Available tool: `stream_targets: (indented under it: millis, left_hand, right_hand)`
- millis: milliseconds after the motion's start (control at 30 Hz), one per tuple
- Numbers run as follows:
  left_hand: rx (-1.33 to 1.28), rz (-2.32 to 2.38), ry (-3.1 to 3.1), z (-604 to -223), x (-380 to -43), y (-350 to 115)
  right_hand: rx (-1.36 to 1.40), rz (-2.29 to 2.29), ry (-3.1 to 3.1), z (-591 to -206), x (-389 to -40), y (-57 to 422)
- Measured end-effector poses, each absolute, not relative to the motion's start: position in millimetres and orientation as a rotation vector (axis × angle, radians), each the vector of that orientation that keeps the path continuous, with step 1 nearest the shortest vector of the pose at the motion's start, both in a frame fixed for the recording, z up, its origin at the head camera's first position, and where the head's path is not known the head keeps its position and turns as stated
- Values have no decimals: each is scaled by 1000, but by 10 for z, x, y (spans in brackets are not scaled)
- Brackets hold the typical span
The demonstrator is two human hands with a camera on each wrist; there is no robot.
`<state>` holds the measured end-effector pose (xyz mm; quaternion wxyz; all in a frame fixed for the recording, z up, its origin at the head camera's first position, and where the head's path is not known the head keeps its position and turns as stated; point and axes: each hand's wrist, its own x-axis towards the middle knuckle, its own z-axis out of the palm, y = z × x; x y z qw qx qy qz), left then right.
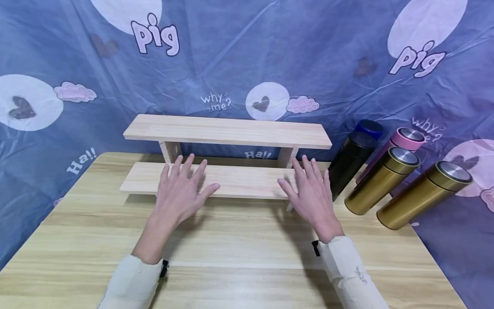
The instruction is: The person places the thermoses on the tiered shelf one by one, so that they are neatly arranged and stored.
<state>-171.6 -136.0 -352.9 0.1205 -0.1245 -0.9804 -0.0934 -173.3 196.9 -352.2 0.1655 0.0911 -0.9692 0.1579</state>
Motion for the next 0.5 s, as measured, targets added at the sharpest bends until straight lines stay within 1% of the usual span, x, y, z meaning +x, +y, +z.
stream_targets:
  millis: [233, 500]
  left_hand:
    - [-363, -339, -2847, -3534, -1702, -1399]
    - [-369, -447, -2778, -3542, -1735, -1468]
  right_hand:
    - [282, 439, -2589, -3540, -1740, 2004]
    - [213, 562, -2409, -3548, -1736, 2099]
